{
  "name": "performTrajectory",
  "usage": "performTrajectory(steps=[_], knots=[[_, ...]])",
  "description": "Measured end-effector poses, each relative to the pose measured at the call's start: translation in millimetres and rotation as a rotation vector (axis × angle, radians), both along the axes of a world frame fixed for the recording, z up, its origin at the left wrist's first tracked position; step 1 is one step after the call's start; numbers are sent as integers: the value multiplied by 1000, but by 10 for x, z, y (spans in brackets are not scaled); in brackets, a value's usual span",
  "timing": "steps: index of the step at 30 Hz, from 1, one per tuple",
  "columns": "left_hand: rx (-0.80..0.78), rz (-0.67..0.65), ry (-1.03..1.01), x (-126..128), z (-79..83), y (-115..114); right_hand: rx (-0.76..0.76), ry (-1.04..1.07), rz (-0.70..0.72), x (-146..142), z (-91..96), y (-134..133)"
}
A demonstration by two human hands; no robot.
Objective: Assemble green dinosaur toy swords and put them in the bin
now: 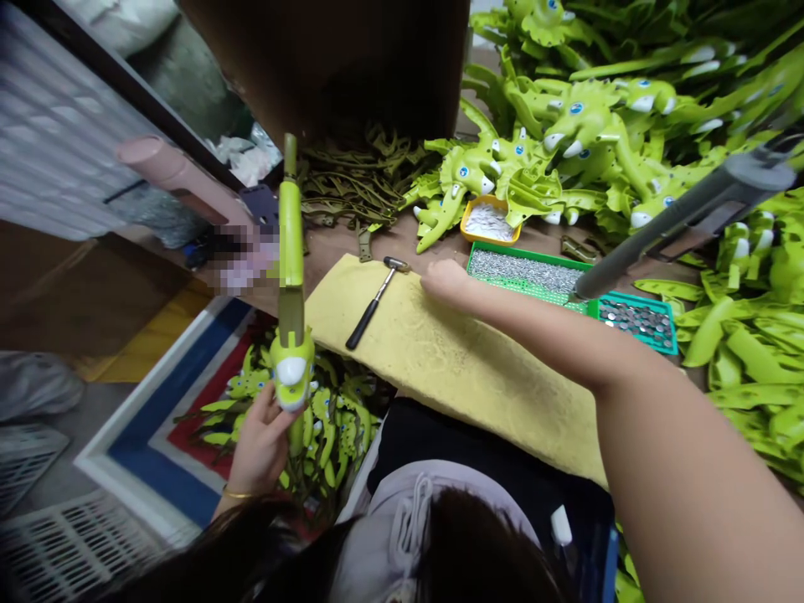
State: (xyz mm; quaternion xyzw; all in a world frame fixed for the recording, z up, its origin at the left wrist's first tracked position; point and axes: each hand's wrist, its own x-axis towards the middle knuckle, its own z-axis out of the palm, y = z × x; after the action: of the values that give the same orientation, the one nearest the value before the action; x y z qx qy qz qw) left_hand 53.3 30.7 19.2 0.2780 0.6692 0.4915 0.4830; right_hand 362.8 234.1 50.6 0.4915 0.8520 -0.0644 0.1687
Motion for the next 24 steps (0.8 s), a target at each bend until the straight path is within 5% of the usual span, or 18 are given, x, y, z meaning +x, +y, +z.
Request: performTrajectory(steps=[5, 8, 11, 14, 19, 24], knots=[[13, -60, -161, 119, 156, 93, 158, 109, -126, -66, 160, -89], [9, -133, -270, 279, 267, 184, 223, 560, -271, -180, 351, -299], [-11, -175, -428, 476, 338, 313, 49, 1335, -440, -398, 456, -639], [-14, -223, -601, 660, 373, 430, -188, 1781, -549, -675, 428, -962], [-27, -98, -582, 895, 367, 473, -502, 2081, -759, -1026, 288, -1163], [77, -23, -456, 1026, 286, 441, -543, 2165, -886, -1115, 251, -1173]])
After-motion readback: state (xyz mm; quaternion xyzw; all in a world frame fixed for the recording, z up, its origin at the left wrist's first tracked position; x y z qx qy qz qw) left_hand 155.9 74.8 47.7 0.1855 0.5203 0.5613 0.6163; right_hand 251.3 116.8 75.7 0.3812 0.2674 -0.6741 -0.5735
